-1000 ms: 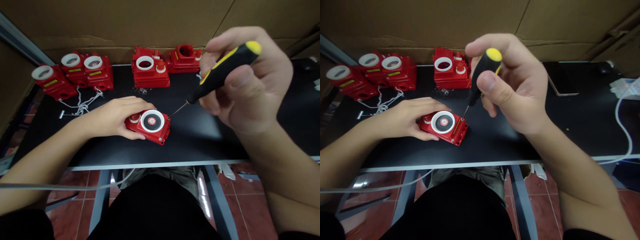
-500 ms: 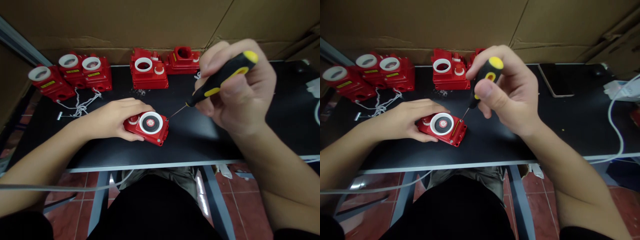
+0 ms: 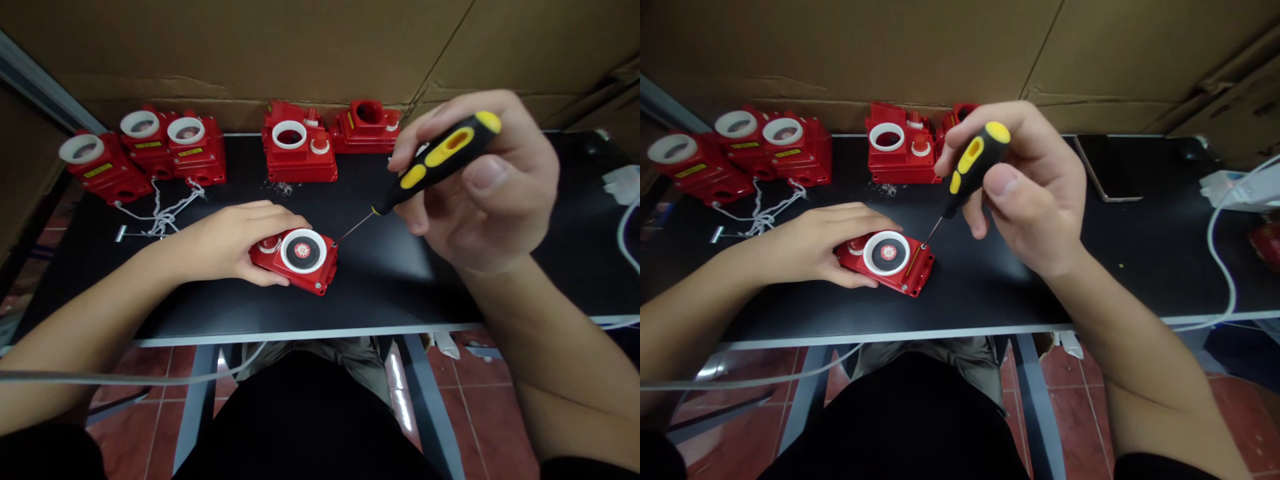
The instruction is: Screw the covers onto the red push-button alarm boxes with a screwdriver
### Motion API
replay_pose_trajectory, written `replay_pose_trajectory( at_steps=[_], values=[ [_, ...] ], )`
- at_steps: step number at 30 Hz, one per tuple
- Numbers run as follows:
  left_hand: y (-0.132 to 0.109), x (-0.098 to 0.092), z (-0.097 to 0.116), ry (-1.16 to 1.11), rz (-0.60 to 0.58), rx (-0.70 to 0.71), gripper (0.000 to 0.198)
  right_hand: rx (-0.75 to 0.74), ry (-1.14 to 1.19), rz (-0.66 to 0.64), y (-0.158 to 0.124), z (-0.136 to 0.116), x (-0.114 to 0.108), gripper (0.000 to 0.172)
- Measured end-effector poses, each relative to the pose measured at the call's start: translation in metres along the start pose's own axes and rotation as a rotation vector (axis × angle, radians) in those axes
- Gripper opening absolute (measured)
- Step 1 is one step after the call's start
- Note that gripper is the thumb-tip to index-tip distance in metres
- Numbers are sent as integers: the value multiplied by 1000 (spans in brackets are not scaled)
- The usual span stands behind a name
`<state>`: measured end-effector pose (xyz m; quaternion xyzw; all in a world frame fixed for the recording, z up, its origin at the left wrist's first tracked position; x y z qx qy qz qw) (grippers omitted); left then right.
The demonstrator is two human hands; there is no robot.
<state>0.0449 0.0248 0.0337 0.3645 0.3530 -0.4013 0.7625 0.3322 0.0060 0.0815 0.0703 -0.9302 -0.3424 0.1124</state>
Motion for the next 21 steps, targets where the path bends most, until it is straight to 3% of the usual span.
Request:
replay_pose_trajectory(
  at_steps=[7, 14, 21],
  values=[
    [-2, 1, -1, 7, 12, 39, 67, -36, -150, -2, -10, -2, -7, 29],
    [-4, 2, 0, 6, 36, 42, 64, -58, -86, -29, -10, -2, -6, 27],
    [-2, 3, 1, -33, 46, 51, 62, 36, -42, 37, -13, -1, 0, 27]
  ],
)
Point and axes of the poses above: each hand's wrist, its own y-axis towards the middle knuckle, its own x-axis out of the palm, z = x × y, the point moved 5 cm from there along y, towards the middle knuckle, and after that the axes turned 4 degrees about z, right-handed, at the moved point
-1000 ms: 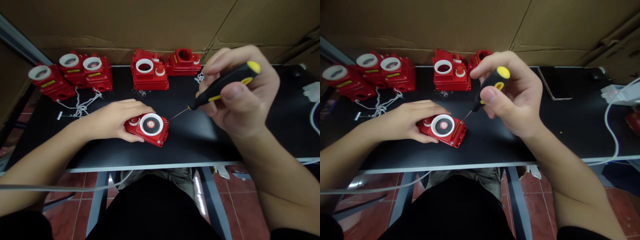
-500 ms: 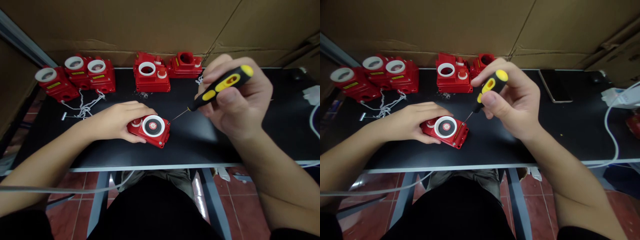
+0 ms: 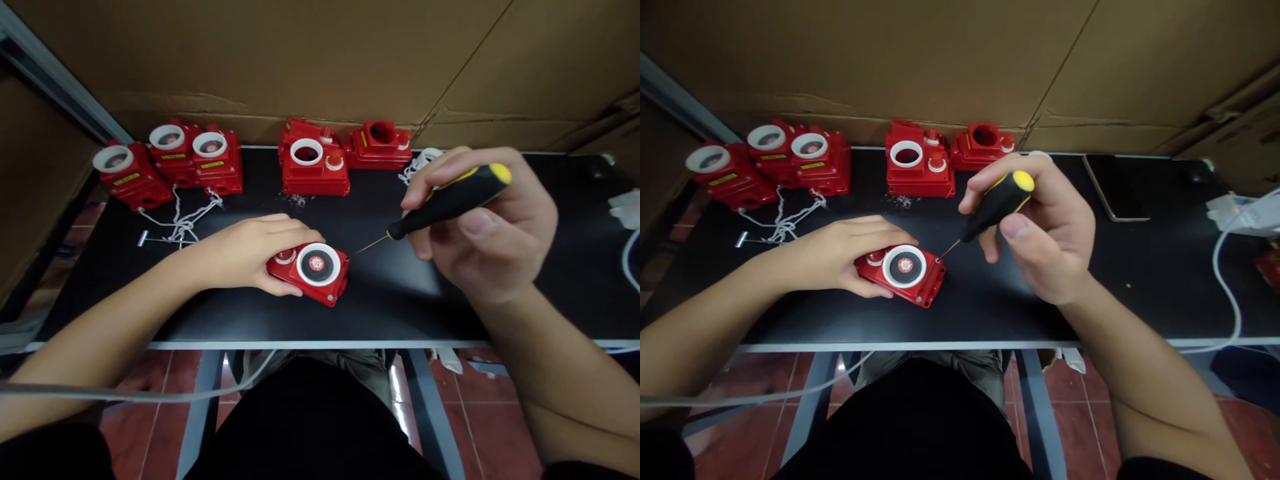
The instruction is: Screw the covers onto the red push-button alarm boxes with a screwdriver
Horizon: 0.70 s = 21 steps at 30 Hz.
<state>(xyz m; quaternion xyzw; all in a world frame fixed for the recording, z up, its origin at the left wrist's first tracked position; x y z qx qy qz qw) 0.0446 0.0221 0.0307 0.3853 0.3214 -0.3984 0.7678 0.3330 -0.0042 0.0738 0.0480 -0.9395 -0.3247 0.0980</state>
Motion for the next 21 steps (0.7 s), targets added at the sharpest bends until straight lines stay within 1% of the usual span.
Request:
replay_pose_trajectory(
  at_steps=[2, 4, 7, 8, 12, 16, 21],
  values=[
    [1, 0, 0, -14, 1, -6, 62, -3, 0, 3, -1, 1, 1, 24],
    [1, 1, -1, -25, 2, -19, 62, -49, -13, 3, 0, 2, 1, 23],
    [1, 2, -1, -28, -2, -30, 62, -108, -52, -17, 1, 5, 1, 33],
    [1, 2, -1, -29, -3, -30, 62, -107, -67, -17, 1, 6, 0, 35],
    [0, 2, -2, -25, -1, -31, 64, -78, -64, 14, 3, 9, -5, 28],
    [-1, 2, -2, -12, 13, -3, 63, -93, -15, 3, 4, 8, -6, 33],
    [-1, 3, -2, -18, 9, 0, 66, -60, -7, 31, 5, 9, -5, 26]
  ],
)
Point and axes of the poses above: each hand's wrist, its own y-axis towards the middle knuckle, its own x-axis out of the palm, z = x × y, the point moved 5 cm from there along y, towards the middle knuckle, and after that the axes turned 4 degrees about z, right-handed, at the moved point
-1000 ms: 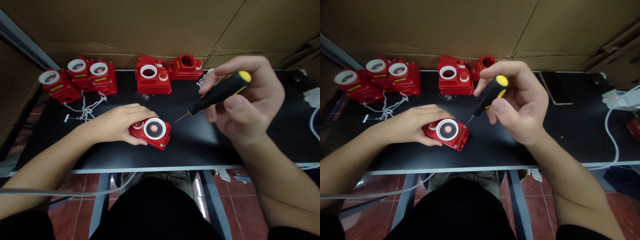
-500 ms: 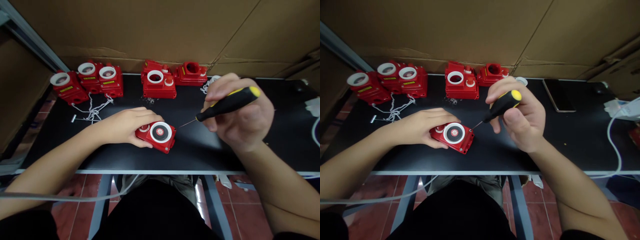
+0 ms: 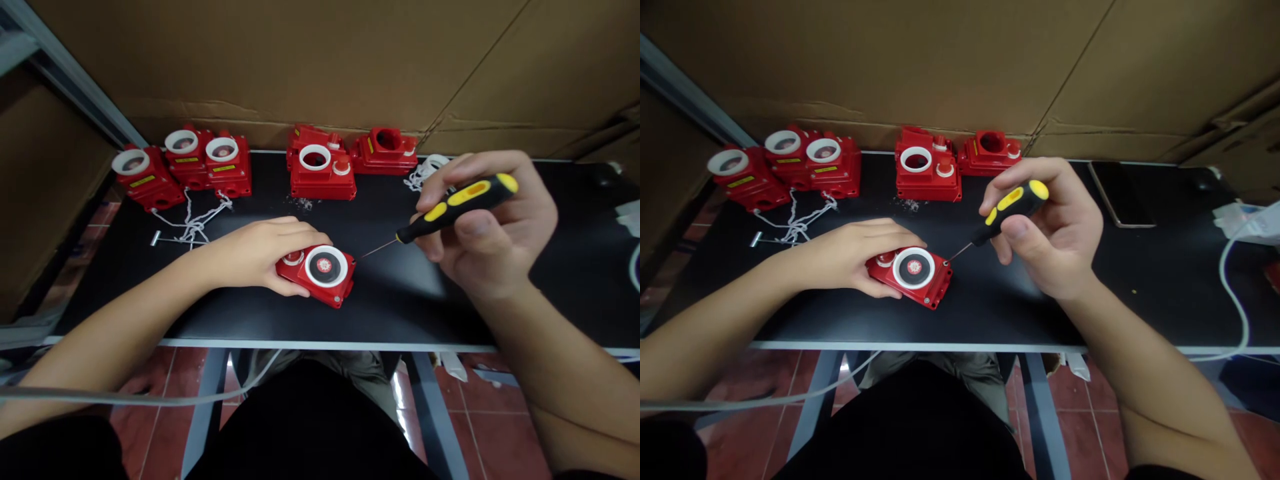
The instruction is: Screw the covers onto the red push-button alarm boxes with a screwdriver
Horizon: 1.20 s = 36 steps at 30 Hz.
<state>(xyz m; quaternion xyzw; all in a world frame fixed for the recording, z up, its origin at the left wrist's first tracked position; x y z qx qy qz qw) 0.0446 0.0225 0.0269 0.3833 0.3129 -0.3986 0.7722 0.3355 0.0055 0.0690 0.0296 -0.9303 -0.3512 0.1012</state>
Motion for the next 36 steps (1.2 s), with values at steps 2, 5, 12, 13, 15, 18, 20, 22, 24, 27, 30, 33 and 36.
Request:
replay_pose_trajectory(
  at_steps=[2, 5, 12, 13, 15, 18, 20, 22, 24, 27, 30, 33, 36],
  values=[
    [1, 0, 0, -8, -3, -8, 66, -26, 17, 10, 1, 0, 0, 24],
    [3, 1, 0, -14, -13, -33, 64, -41, 18, 25, 1, 1, -1, 23],
    [4, 3, -1, -17, -1, -21, 64, -26, 12, 57, 1, 6, -5, 18],
    [4, 3, -2, -10, -1, -17, 65, -29, 17, 62, 2, 7, -7, 18],
    [3, 3, -2, 3, -6, -13, 66, -48, 25, 57, 4, 9, -10, 17],
    [4, 3, -3, 2, -13, -23, 67, -65, 46, 14, 8, 12, -12, 23],
    [5, 3, -3, -3, -20, -32, 67, -58, 30, 3, 8, 13, -13, 26],
    [6, 4, -3, -3, -25, -34, 66, -75, -7, 5, 8, 13, -13, 32],
    [5, 4, -3, 2, -22, -30, 65, -101, -44, -1, 6, 13, -12, 34],
    [4, 5, -4, 11, -10, -17, 65, -107, -63, -4, 6, 11, -13, 25],
    [4, 5, -5, 14, -2, 0, 67, -101, -47, -18, 7, 10, -15, 34],
    [4, 5, -5, 14, -3, 6, 69, -94, -16, -59, 8, 9, -13, 34],
    [4, 4, -5, 9, -7, 5, 70, -35, 54, -118, 8, 10, -10, 28]
  ],
)
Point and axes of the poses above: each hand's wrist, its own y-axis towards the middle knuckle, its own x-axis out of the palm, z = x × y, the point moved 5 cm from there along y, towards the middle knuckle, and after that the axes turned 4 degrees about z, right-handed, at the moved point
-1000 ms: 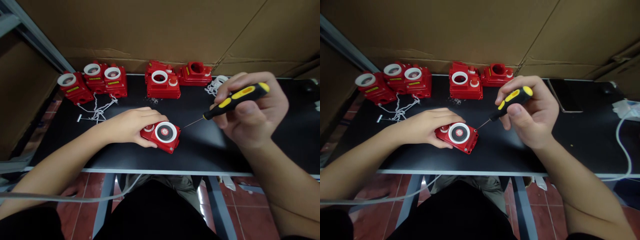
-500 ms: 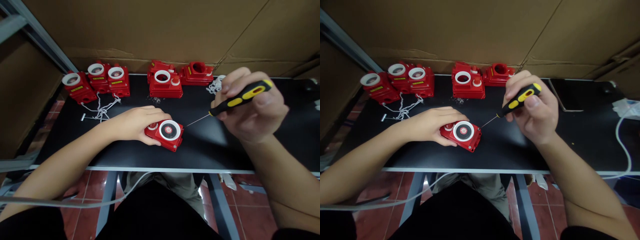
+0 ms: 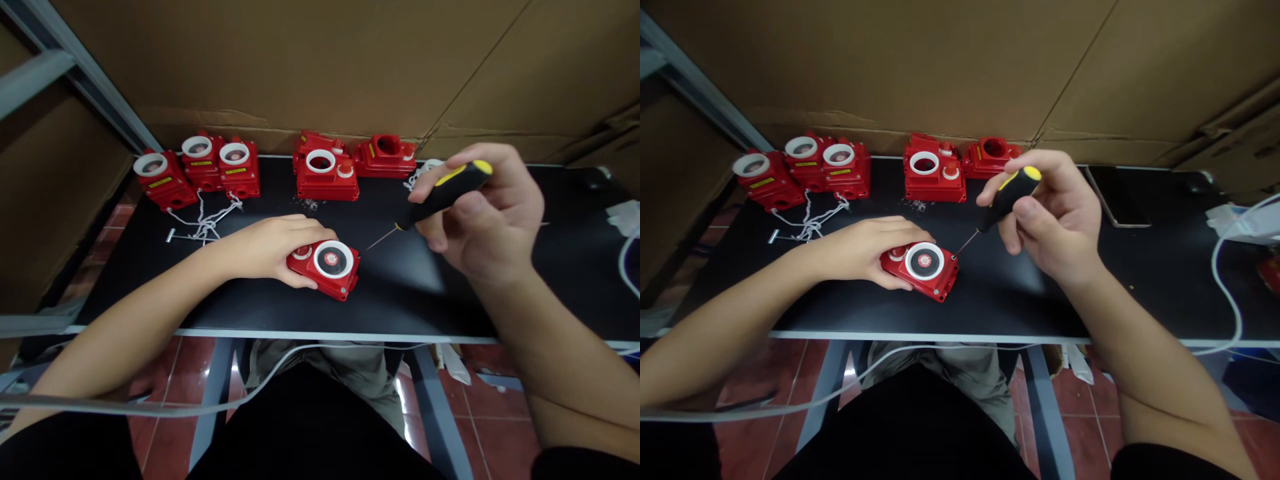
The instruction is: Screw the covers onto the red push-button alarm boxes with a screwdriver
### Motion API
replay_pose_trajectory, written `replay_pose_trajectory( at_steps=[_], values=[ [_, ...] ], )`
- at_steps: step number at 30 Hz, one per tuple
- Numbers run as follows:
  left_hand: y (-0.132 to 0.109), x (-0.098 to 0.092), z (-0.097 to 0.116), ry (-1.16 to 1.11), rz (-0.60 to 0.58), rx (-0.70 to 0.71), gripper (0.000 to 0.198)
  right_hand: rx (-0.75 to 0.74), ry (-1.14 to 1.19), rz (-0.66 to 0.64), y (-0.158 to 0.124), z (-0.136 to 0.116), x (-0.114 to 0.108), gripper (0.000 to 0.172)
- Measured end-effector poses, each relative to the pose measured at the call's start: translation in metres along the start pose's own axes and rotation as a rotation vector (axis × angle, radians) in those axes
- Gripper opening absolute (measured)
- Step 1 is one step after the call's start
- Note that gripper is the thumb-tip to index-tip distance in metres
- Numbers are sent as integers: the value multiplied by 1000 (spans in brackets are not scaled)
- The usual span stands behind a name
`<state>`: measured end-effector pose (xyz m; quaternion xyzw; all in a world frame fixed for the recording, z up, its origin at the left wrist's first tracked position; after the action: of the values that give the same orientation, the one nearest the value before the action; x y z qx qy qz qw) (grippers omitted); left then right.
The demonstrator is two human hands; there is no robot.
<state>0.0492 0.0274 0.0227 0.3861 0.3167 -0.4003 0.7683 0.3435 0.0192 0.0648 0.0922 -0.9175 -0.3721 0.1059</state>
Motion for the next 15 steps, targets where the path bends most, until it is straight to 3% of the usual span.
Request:
replay_pose_trajectory(
  at_steps=[3, 10, 15],
  values=[
    [1, -1, 1, -11, 3, 10, 69, 57, 29, -18, 1, 1, -1, 25],
    [1, -2, 0, -14, -16, 2, 68, 38, -39, -6, 5, -2, -6, 32],
    [1, -3, 1, -37, -47, -74, 74, 36, -38, 39, 3, -4, -8, 32]
  ],
)
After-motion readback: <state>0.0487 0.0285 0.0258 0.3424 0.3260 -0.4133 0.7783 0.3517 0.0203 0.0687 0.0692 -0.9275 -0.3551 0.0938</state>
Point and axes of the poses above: each hand's wrist, its own y-axis towards the middle knuckle, its own x-axis out of the palm, z = x × y, the point moved 5 cm from there along y, towards the middle knuckle, and after that the axes turned 4 degrees about z, right-handed, at the moved point
